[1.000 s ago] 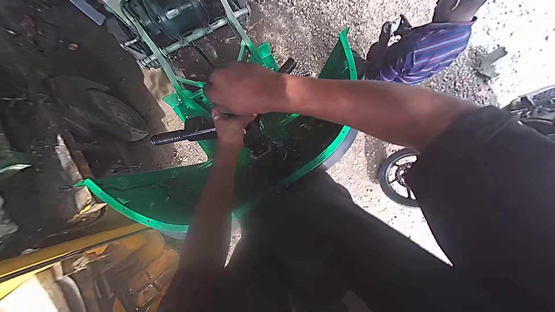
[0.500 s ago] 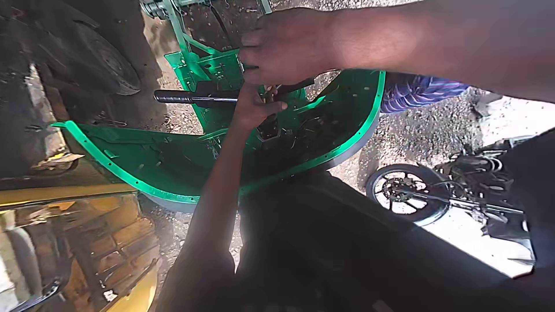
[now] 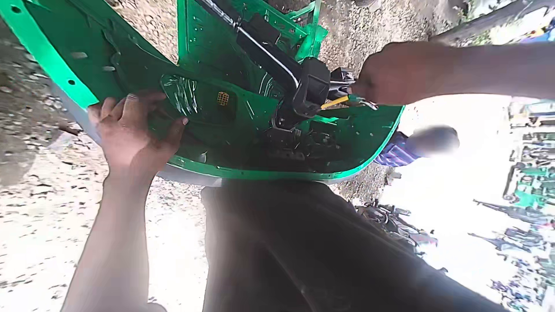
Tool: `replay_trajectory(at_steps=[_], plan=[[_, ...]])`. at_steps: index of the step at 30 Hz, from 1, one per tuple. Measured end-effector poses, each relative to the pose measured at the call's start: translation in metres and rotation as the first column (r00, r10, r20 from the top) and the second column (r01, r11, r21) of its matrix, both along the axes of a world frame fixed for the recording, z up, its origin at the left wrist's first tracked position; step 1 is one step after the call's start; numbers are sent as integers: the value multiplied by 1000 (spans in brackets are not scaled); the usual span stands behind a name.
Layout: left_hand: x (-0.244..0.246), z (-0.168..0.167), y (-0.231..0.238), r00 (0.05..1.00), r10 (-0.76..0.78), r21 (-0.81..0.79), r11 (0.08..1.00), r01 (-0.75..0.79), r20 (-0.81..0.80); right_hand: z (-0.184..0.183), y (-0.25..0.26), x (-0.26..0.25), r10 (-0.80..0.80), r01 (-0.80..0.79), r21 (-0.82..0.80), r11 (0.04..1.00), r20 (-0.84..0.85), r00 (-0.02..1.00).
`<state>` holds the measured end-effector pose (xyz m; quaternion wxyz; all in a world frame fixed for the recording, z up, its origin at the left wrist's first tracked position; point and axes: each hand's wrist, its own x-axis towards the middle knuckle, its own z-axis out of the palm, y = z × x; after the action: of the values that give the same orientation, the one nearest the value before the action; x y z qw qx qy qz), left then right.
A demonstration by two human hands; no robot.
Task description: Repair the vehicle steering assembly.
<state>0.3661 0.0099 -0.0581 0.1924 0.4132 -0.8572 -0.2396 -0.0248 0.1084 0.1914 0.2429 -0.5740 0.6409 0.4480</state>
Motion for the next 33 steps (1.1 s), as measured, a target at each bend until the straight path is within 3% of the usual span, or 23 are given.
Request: replay_trajectory(at_steps=[1, 2, 4, 6, 8, 9, 11, 13, 14, 15, 16, 17, 19, 21, 23, 25, 27, 28, 29, 30, 31, 32, 33], plan=[[-1, -7, 2, 1000, -4, -31, 1000, 5, 5, -4, 0, -3, -201, 201, 18, 979, 12, 979], [-3, -11, 4, 1000, 1, -54, 999, -1, -13, -5, 1, -8, -250, 250, 29, 968, 16, 968], [-5, -12, 2, 999, 25, -63, 998, -27, -43, 0, 1, -12, 119, -119, 28, 993, -26, 993], [-3, -14, 1, 998, 13, -70, 997, -18, -61, 5, 5, -11, 648, -648, -3, 762, -11, 762], [-3, -14, 0, 999, 6, -71, 997, -10, -53, 3, 6, -15, 859, -857, -60, 512, 14, 513], [-3, -14, 0, 999, 6, -66, 998, -8, -40, 1, 5, -16, 858, -856, -45, 514, 33, 513], [-4, -15, -1, 1000, 9, -64, 998, -11, -30, -2, 1, -14, 659, -659, 92, 746, 38, 751], [-4, -16, -1, 1000, 7, -64, 998, -9, -27, -8, -6, -4, 132, -115, 220, 969, -66, 989], [-5, -17, -2, 999, 10, -69, 998, -12, -33, -12, -13, -4, -222, 236, 222, 946, -86, 971], [-6, -18, -4, 999, 15, -84, 996, -18, -38, -14, -18, -7, -507, 512, 209, 833, -80, 858], [-6, -18, -2, 999, 9, -88, 996, -13, -42, -15, -16, -7, -638, 637, 192, 746, -64, 767], [-4, -17, 0, 999, 5, -91, 996, -9, -41, -14, -12, -6, -574, 568, 174, 804, -21, 819], [-5, -17, -3, 999, 19, -118, 993, -24, -44, -6, -7, -3, -2, -3, 70, 998, 63, 998], [-5, -18, -1, 999, 16, -117, 993, -21, -47, 2, 9, -5, 614, -613, -40, 789, 81, 785], [-5, -19, -1, 998, 24, -109, 994, -30, -53, 2, 10, -14, 810, -810, -40, 586, 65, 583], [-4, -18, -2, 998, 27, -106, 994, -32, -49, -4, 5, -15, 678, -680, 95, 727, 57, 733], [-5, -18, 1, 999, 27, -96, 995, -31, -47, -12, -3, -11, 169, -168, 144, 975, 9, 986], [-5, -18, 1, 998, 28, -97, 995, -33, -47, -15, -13, -10, -258, 255, 164, 953, -6, 966], [-5, -18, -2, 998, 29, -105, 994, -34, -48, -17, -21, -12, -601, 594, 196, 780, -34, 799], [-5, -18, -2, 999, 22, -104, 994, -26, -44, -18, -21, -16, -787, 779, 207, 592, -62, 614], [-4, -17, 0, 999, 17, -102, 995, -22, -42, -19, -18, -17, -814, 804, 198, 560, -47, 579], [-5, -17, 0, 999, 20, -111, 994, -25, -48, -17, -15, -16, -699, 687, 158, 709, 28, 715], [-5, -16, -1, 998, 25, -118, 993, -31, -49, -14, -13, -14, -407, 399, 94, 912, 87, 909]])
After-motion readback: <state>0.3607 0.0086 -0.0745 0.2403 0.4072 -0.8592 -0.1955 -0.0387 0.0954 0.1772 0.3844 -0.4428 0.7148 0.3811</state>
